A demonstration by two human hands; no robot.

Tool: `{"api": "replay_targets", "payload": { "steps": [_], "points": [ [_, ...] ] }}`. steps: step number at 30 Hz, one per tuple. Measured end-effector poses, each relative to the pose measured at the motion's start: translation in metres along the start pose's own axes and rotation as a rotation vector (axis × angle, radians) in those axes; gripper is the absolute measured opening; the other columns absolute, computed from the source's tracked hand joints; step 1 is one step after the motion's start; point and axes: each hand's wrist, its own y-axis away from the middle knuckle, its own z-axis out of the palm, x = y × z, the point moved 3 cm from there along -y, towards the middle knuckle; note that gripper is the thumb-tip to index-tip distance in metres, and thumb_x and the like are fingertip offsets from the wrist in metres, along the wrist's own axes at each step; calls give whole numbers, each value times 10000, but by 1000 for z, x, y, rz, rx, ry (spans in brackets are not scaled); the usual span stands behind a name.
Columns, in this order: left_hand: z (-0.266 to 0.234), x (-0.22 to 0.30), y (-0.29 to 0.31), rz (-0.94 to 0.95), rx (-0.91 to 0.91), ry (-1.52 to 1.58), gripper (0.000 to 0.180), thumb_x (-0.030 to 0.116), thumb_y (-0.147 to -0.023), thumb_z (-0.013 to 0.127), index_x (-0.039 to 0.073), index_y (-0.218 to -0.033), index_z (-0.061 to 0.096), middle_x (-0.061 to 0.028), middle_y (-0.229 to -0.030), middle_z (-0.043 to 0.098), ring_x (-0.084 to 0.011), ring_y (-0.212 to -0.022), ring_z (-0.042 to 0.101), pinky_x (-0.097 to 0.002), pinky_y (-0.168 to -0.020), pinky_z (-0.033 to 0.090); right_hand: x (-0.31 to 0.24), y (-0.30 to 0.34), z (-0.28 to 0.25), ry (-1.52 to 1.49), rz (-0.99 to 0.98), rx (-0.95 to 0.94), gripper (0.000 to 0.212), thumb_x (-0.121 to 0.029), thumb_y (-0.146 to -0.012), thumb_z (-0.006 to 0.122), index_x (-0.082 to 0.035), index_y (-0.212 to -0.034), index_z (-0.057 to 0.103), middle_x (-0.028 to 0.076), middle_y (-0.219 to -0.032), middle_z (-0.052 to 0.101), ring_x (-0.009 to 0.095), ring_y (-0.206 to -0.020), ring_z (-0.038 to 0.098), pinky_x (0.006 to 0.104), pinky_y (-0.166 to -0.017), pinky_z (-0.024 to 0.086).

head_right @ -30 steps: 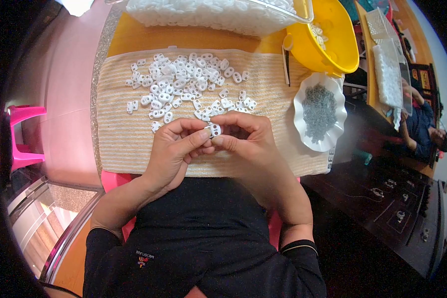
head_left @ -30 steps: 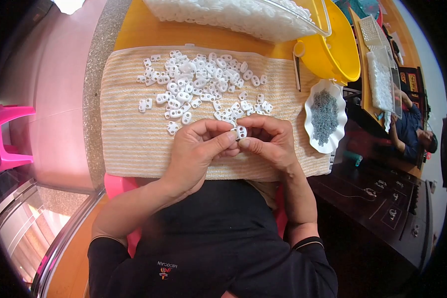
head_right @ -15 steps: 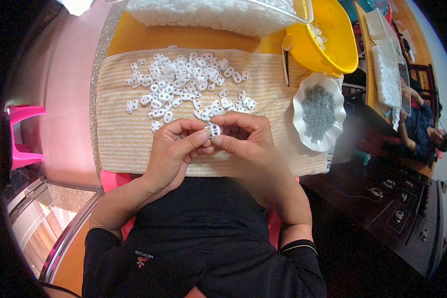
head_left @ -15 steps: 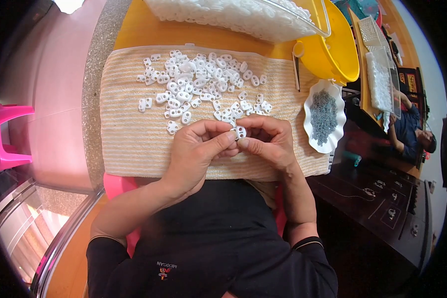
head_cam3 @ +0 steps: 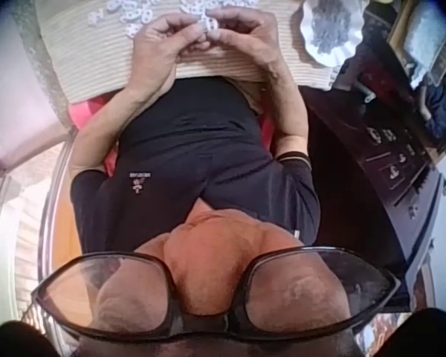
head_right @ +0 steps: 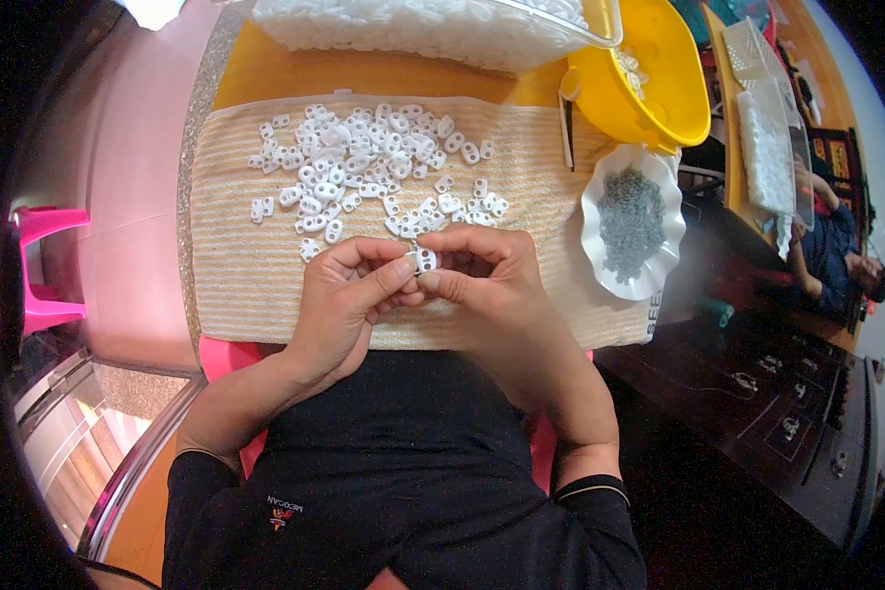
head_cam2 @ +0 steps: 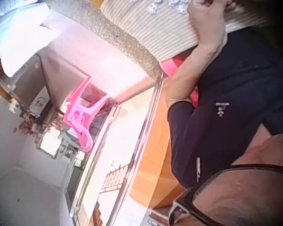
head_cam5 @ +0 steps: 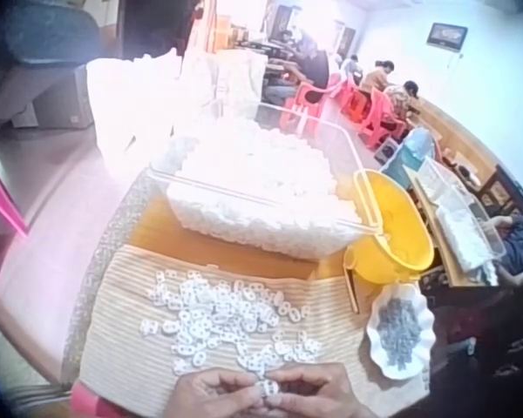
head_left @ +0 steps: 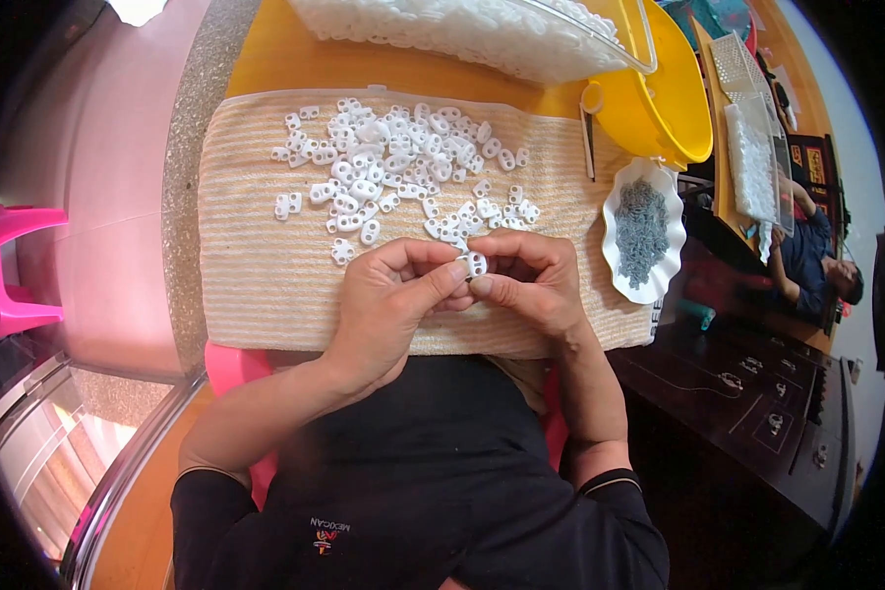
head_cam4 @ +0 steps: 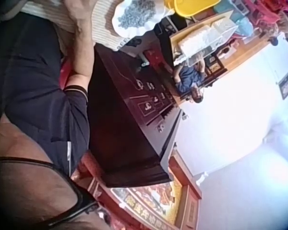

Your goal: Manually assembling small white plastic components at a workshop table.

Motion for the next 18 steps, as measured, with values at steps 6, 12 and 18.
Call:
{"api": "replay_targets", "payload": {
  "steps": [6,12,18],
  "points": [
    [2,1,1,-1,3,15,119,51,-883,637,7,-992,616,-95,-855,672,-140,-730,659,-265,-691,565,1,1,-1,25,45,37,340,57,-784,701,43,-1114,622,83,-984,643,124,-858,624,234,-736,498],
    [3,1,2,-1,-1,17,123,51,-887,631,4,-1000,612,-98,-854,670,-142,-728,657,-266,-693,564,0,1,1,-31,57,52,336,37,-777,714,43,-1101,626,72,-958,641,113,-836,616,224,-721,490],
    [1,-1,1,7,4,-2,131,52,-887,632,-1,-1006,613,-98,-852,669,-143,-727,657,-266,-692,561,-1,1,1,-22,42,51,332,31,-774,719,44,-1093,628,60,-934,641,96,-815,604,213,-700,475]
  ]
}}
